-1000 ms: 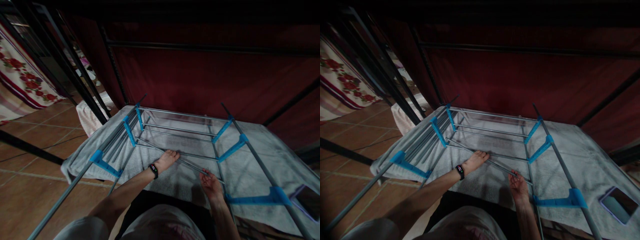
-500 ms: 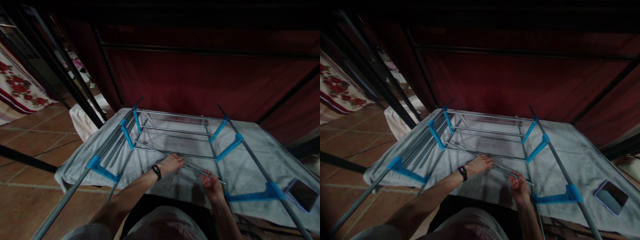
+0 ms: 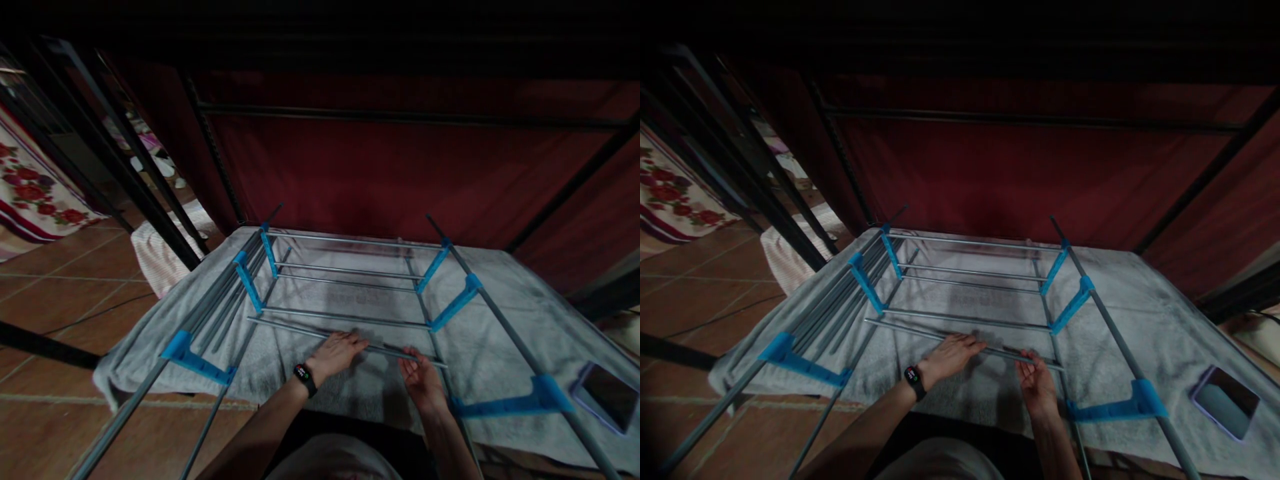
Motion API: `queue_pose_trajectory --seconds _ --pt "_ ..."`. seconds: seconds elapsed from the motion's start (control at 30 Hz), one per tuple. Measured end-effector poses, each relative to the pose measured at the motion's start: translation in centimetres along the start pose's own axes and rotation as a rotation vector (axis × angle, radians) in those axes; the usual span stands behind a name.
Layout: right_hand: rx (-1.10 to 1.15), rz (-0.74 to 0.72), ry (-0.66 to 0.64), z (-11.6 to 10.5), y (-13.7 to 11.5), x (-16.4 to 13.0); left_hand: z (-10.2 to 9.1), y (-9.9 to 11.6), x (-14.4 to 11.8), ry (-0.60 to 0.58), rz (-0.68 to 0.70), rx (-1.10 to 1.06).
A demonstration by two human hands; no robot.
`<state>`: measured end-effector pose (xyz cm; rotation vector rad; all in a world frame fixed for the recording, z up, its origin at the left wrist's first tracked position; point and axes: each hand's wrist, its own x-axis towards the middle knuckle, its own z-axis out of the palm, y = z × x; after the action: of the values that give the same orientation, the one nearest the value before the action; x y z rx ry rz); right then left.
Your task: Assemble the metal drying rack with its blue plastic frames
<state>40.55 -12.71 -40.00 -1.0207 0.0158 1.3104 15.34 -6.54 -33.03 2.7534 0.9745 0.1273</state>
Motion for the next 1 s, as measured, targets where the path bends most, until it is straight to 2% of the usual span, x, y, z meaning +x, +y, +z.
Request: queue_pose_trajectory --seconds 0.23,0.37,0.47,0.6,0.83,1.0 --pt "-0.019 -0.045 0.041 1.5 0.2 1.2 0.0 -2.4 -1.9 0.032 -0.137 0.013" --pt "-0.025 -0.152 0.013 2.0 -0.1 1.1 -0.5 -3.4 -2.3 0.053 -0.157 0.003" --pt "-0.049 -0.245 -0.001 2.3 -0.3 0.8 -0.7 -3.6 -2.5 0.09 -0.184 0.005" --pt "-0.096 -0.292 -0.048 3.4 -0.7 0.5 -0.7 -3.2 -2.4 0.126 -0.188 -0.008" --pt "-0.133 -0.272 -0.114 5.7 -1.4 0.4 -0.9 -3.3 -1.4 0.154 -0.197 -0.031" --pt "-0.155 -0.259 -0.147 6.6 -1.7 0.9 -1.1 -3.7 -0.8 0.161 -0.252 -0.027"
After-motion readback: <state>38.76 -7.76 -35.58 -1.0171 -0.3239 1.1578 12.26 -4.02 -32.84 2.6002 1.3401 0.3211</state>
